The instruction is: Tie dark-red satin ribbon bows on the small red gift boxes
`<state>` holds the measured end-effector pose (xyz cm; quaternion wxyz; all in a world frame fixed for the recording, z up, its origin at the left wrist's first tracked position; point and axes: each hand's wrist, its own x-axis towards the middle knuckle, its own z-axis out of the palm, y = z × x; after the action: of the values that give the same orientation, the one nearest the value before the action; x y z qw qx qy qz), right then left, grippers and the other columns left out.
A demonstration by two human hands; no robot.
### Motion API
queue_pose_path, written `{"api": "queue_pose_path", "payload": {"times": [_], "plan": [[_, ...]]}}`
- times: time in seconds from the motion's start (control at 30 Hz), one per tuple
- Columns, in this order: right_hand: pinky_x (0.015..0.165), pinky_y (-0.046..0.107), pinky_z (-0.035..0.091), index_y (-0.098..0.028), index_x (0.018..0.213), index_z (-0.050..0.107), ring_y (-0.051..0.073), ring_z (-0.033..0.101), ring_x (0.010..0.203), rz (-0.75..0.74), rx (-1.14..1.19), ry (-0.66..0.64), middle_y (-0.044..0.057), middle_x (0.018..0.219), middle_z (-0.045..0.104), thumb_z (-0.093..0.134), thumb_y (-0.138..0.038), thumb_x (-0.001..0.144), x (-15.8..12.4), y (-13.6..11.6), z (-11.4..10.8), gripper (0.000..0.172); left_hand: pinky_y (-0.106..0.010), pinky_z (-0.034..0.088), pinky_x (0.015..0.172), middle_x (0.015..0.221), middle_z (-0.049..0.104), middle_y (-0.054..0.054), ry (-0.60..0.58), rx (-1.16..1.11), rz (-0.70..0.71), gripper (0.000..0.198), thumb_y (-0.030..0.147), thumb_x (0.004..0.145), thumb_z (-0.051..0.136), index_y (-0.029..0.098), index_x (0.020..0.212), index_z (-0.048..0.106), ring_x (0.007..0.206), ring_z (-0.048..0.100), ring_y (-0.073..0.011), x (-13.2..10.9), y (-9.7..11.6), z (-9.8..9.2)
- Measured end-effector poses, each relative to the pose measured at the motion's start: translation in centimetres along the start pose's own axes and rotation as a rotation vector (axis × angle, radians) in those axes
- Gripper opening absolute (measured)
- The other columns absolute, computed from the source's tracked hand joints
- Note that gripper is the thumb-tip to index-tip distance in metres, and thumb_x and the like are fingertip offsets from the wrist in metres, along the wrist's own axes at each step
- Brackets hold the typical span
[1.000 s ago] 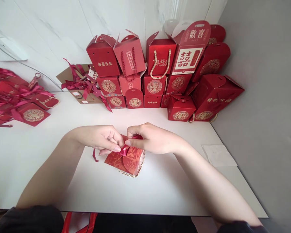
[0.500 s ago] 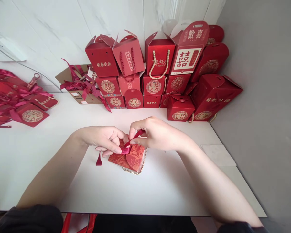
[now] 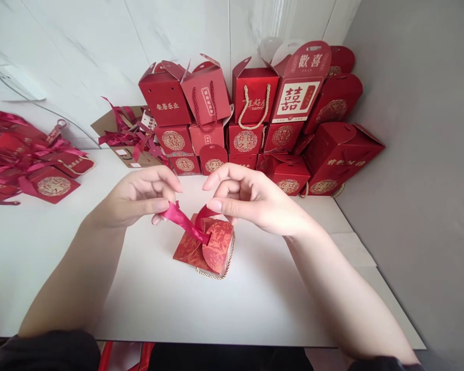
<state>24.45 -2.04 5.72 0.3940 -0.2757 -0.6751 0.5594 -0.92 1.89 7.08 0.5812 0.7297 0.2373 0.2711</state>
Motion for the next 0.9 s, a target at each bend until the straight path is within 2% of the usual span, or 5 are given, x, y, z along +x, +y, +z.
{"api": "queue_pose_path", "payload": {"times": [0.17, 0.4, 0.53, 0.63, 0.9], "plan": [[0.054, 0.021, 0.041, -0.02, 0.107, 0.06, 0.008, 0.047, 0.058, 0.01, -0.092, 0.035, -0.004, 0.073, 0.056, 0.073, -0.035, 0.08, 0.2, -0.2, 1.6, 0.033, -0.022, 0.051, 0.062, 0.078, 0.069, -0.003, 0.091, 0.042, 0.223, 0.021, 0.018, 0.084, 0.067, 0.019, 0.104, 0.062, 0.067, 0.064, -0.0116, -0.2, 0.7, 2.1], [0.058, 0.023, 0.04, -0.014, 0.083, 0.068, 0.01, 0.046, 0.063, -0.02, -0.261, -0.107, 0.0, 0.071, 0.058, 0.06, -0.044, 0.09, 1.0, -2.1, 2.1, 0.031, -0.025, 0.052, 0.074, 0.114, 0.064, -0.01, 0.189, 0.214, 0.177, 0.036, 0.033, 0.083, 0.069, 0.021, 0.116, 0.06, 0.089, 0.061, -0.0152, 0.8, 1.9, 1.2], [0.051, 0.022, 0.036, -0.016, 0.08, 0.07, 0.008, 0.043, 0.055, -0.077, -0.245, -0.105, -0.002, 0.063, 0.056, 0.063, -0.045, 0.087, 1.6, -3.7, 1.1, 0.031, -0.024, 0.05, 0.06, 0.092, 0.069, -0.006, -0.331, 0.144, -0.126, 0.043, 0.044, 0.077, 0.072, 0.02, 0.112, 0.065, 0.068, 0.06, -0.0126, 2.7, 0.8, -0.7], [0.051, 0.023, 0.038, -0.017, 0.077, 0.071, 0.008, 0.044, 0.053, -0.142, -0.197, -0.095, -0.002, 0.062, 0.057, 0.066, -0.043, 0.086, 1.9, -4.2, 0.7, 0.027, -0.024, 0.049, 0.059, 0.081, 0.069, -0.005, -0.546, 0.111, -0.221, 0.034, 0.042, 0.069, 0.079, 0.018, 0.091, 0.07, 0.065, 0.061, -0.0136, 3.9, -0.2, -0.8], [0.04, 0.022, 0.029, -0.019, 0.082, 0.074, 0.007, 0.04, 0.047, -0.207, -0.081, 0.121, -0.001, 0.059, 0.054, 0.062, -0.037, 0.09, 1.3, -4.1, -1.4, 0.023, -0.021, 0.032, 0.038, 0.049, 0.055, 0.001, -0.251, -0.047, -0.169, 0.028, 0.041, 0.07, 0.078, 0.015, 0.075, 0.07, 0.038, 0.043, -0.0062, 2.5, 1.8, 0.0]]}}
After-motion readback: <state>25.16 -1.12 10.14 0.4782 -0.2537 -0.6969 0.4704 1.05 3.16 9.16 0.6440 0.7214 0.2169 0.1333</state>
